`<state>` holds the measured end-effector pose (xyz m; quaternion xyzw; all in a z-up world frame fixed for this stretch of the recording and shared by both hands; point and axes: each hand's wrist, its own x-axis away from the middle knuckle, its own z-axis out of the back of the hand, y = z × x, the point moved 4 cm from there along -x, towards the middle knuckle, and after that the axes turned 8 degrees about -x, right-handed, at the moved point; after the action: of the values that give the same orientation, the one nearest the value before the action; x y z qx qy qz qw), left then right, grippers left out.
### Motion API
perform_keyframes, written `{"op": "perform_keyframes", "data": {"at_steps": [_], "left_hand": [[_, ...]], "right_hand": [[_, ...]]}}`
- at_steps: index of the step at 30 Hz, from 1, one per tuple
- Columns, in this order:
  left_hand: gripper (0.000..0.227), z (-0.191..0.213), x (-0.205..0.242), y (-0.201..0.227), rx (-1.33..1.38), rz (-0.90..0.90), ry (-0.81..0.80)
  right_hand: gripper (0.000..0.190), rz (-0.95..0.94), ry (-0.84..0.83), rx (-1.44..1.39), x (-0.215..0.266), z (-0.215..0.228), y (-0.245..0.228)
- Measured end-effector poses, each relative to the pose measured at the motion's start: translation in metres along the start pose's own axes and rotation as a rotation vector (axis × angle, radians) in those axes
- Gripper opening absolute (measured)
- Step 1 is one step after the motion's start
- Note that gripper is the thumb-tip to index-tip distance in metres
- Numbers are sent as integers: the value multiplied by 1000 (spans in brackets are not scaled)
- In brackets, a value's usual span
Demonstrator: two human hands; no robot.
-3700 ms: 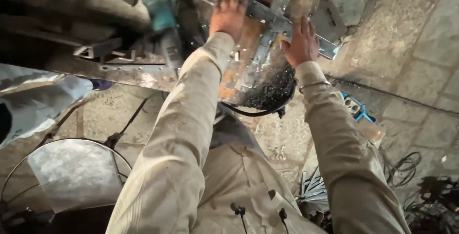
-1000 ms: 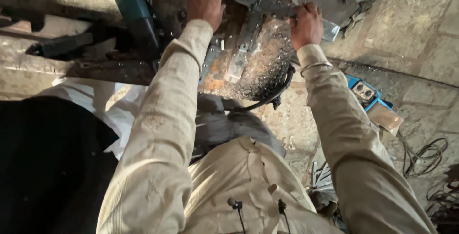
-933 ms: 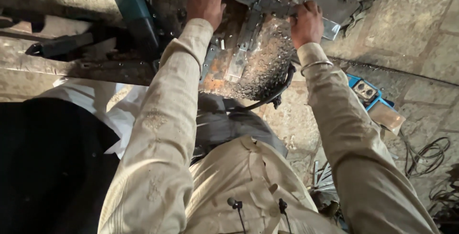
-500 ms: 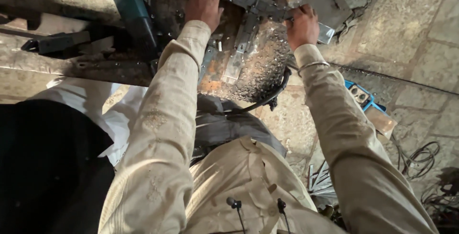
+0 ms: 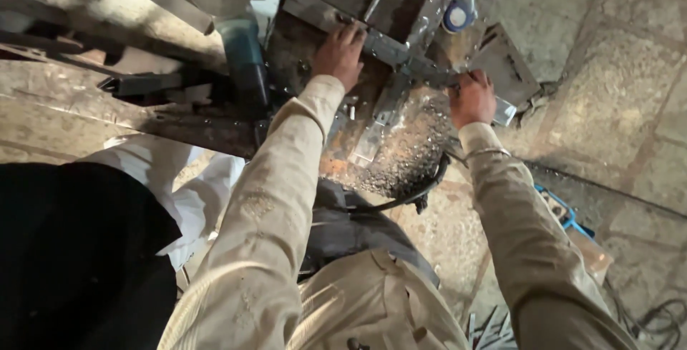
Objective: The person is measuring and marking metal strips to prepare them for assembly in a workshop.
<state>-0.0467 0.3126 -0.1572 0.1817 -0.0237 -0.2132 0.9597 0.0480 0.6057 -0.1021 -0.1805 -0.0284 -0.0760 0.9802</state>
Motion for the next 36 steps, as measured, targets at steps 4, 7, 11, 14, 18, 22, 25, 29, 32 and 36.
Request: {"op": "perform_keyframes", "data": {"at_steps": [4,7,11,14,18,22,25,29,32,36], "left_hand": [[63,5,3,2,-6,30,-2],[61,18,-8,0,18,19,25],[61,3,-8,0,47,97,-156],[57,6,11,1,70,79,-166],[60,6,-9,-3,33,46,-64],[63,0,1,-4,30,-8,-55],[63,9,-2,-1,16,-16,-38],[61,19,-1,1,29,4,-67],[60,18,-7,-4,34,-3,-55],[59,4,-12,1,31,-9,-71]], "right_hand": [[17,26,15,6,3,-7,8],[21,77,64,24,-8,-17,16],[26,20,-14,79,-15,-27,23],[24,-27,-75,122,10,-27,29],[22,137,58,164,-21,-19,17],[15,-45,3,40,0,-10,3],[18,-3,19,15,-5,1,-9],[20,-31,34,18,-4,1,-9],[21,-37,35,23,-6,2,-10],[15,6,59,-1,-9,0,3]]}}
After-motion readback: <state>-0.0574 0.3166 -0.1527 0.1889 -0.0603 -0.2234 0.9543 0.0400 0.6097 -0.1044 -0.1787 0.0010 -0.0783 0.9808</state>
